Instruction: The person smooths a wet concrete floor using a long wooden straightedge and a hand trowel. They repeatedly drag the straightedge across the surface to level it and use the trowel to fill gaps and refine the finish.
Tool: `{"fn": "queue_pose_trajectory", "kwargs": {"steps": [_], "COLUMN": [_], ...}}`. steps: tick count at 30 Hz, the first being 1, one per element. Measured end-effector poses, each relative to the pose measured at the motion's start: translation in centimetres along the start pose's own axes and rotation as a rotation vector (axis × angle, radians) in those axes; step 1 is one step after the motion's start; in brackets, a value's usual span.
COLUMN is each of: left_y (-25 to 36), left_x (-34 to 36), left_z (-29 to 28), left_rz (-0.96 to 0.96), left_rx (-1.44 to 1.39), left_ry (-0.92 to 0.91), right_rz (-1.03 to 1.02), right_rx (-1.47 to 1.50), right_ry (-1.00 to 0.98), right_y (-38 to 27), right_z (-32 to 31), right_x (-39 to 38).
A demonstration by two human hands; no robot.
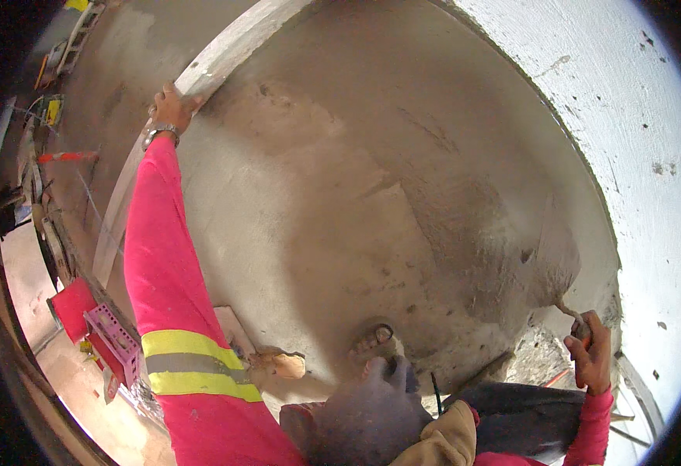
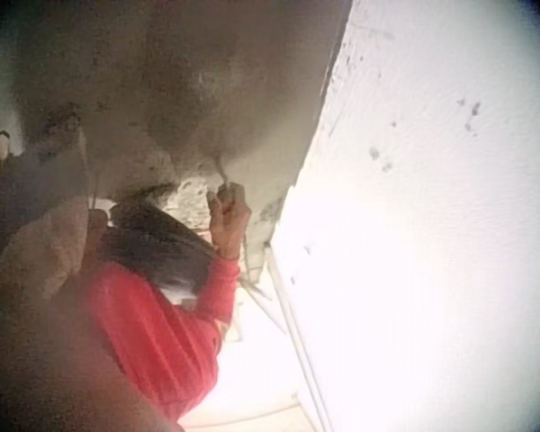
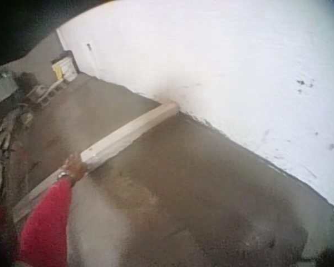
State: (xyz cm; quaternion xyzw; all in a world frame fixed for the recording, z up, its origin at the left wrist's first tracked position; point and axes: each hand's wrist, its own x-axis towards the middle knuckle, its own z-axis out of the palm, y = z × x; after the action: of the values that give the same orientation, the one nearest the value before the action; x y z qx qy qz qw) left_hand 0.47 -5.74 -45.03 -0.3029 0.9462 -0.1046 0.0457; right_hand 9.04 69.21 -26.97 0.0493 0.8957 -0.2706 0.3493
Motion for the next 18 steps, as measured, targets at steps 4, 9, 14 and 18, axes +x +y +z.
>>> {"fn": "queue_pose_trajectory", "kwargs": {"steps": [4,9,14,18], "left_y": [0.5,1.4,0.9,0.5], "left_x": [-0.2,-0.2,0.0,0.4], "left_z": [-0.1,-0.4,0.2,0.7], "left_rz": [0.012,0.012,0.014,-0.036], "left_rx": [-0.035,-0.074,-0.033,-0.036], "left_ry": [-0.009,-0.030,-0.013,-0.018], "right_rz": [-0.023,-0.139,-0.123,-0.085], "right_rx": [-0.031,-0.097,-0.162,-0.173], "right_ry": [-0.029,-0.009,-0.027,-0.055], "right_y": [1.2,1.3,1.6,1.5], "right_z": [-0.2,-0.3,-0.7,-0.9], "right_x": [0.0,0.1,-0.1,-0.3]}}
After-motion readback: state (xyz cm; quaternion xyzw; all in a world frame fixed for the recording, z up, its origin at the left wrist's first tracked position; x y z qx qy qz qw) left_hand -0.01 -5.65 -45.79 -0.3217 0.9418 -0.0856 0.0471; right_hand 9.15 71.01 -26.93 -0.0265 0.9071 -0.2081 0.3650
